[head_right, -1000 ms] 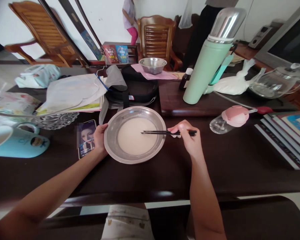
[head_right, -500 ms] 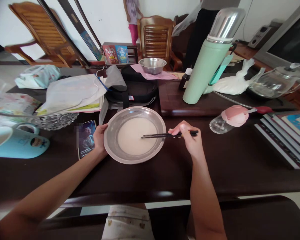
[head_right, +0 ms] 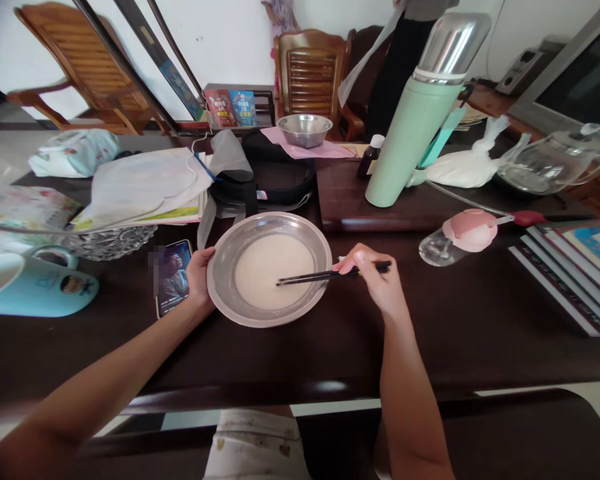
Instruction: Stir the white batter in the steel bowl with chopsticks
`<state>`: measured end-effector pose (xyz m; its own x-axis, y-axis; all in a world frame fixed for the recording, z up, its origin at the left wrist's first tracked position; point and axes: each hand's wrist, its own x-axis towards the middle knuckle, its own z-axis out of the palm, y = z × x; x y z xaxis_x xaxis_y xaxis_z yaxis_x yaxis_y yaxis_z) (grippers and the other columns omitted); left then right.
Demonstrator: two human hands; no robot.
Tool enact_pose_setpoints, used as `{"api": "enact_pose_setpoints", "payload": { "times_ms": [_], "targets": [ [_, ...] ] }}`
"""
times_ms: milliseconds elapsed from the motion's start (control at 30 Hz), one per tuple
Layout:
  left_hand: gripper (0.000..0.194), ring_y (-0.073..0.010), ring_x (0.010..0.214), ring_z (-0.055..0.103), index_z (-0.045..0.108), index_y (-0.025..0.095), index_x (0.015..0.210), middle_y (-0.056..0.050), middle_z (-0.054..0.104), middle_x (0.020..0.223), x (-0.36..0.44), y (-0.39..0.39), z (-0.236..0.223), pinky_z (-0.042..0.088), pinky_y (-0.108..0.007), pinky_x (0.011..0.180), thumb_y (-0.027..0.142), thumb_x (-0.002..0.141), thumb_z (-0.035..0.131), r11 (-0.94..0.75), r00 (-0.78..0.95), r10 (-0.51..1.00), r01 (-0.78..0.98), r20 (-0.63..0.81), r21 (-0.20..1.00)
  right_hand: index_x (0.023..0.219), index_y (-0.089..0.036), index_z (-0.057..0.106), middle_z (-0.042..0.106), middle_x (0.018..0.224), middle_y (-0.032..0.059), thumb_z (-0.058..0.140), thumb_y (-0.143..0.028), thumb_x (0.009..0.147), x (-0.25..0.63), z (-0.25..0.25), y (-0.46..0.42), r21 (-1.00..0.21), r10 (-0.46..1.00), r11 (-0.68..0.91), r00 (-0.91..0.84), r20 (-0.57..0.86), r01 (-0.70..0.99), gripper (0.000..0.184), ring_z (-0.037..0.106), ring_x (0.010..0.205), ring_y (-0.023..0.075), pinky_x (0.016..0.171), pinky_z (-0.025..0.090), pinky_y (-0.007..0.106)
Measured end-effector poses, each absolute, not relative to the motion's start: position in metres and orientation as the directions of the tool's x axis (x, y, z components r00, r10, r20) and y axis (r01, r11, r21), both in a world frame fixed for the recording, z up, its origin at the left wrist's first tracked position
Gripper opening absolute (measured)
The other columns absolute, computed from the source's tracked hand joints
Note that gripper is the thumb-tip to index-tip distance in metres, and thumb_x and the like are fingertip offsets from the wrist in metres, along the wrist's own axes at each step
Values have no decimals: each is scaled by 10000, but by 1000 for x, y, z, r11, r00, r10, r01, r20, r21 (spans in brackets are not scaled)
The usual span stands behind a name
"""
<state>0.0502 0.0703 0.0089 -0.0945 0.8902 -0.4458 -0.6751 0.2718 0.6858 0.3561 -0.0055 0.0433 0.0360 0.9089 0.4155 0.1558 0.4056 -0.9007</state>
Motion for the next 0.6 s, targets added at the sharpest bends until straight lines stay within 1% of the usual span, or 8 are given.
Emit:
{"api": "enact_pose_setpoints", "payload": {
  "times_ms": [67, 133, 233, 300, 367, 467, 533, 600],
  "targets": [
    [173, -332, 845, 774, 690, 175, 644, -51, 712, 599, 51, 70, 12, 648, -389, 782, 347, 636, 672, 282, -127, 876, -650, -466, 706, 786, -267, 826, 816, 833, 53, 625, -503, 1010, 351, 45, -5, -899, 917, 398, -68, 392, 185, 383, 752, 825, 225, 784, 590, 384],
    [168, -332, 855, 774, 683, 176, 631, -56, 716, 605, 52, 69, 14, 648, -385, 784, 341, 642, 657, 289, -144, 866, -637, -480, 714, 841, -284, 835, 837, 910, 51, 666, -494, 988, 347, 45, -4, -883, 916, 402, -115, 385, 244, 307, 752, 897, 235, 835, 587, 399],
    [144, -339, 882, 776, 670, 192, 618, -56, 720, 610, 53, 69, 17, 649, -387, 794, 332, 647, 656, 287, -137, 869, -643, -475, 710, 871, -294, 836, 843, 953, 47, 676, -486, 984, 348, 43, -3, -871, 911, 404, -37, 410, 279, 273, 747, 938, 241, 851, 572, 403],
    [135, -347, 900, 776, 671, 200, 618, -57, 722, 612, 53, 69, 16, 648, -392, 799, 330, 652, 656, 285, -131, 871, -649, -473, 705, 846, -288, 834, 827, 910, 46, 643, -484, 1006, 353, 40, -3, -890, 909, 390, 56, 413, 234, 316, 755, 892, 230, 795, 567, 382],
    [137, -352, 914, 775, 679, 203, 626, -60, 729, 622, 53, 69, 16, 647, -395, 800, 331, 664, 654, 290, -125, 869, -654, -478, 698, 802, -277, 830, 806, 844, 44, 599, -491, 1029, 357, 39, -4, -904, 906, 394, 95, 412, 163, 388, 753, 826, 212, 754, 565, 363],
    [138, -344, 912, 773, 678, 202, 634, -51, 724, 615, 52, 70, 14, 644, -391, 802, 328, 680, 645, 295, -127, 864, -656, -487, 695, 776, -270, 827, 805, 817, 44, 586, -504, 1032, 355, 41, -5, -907, 915, 399, 1, 403, 136, 422, 742, 806, 204, 784, 575, 363],
    [134, -333, 900, 773, 668, 199, 638, -38, 707, 592, 52, 70, 12, 641, -386, 809, 325, 679, 641, 285, -141, 865, -653, -482, 702, 803, -275, 831, 829, 867, 48, 612, -508, 1016, 349, 43, -5, -900, 919, 394, -90, 384, 187, 384, 747, 857, 218, 820, 577, 378],
    [144, -329, 896, 772, 673, 194, 654, -36, 710, 602, 51, 70, 11, 640, -387, 818, 334, 671, 646, 281, -135, 874, -644, -467, 712, 838, -283, 834, 845, 928, 50, 639, -508, 1000, 345, 44, -3, -885, 918, 397, -116, 380, 243, 339, 747, 915, 233, 851, 575, 395]
  ]
}}
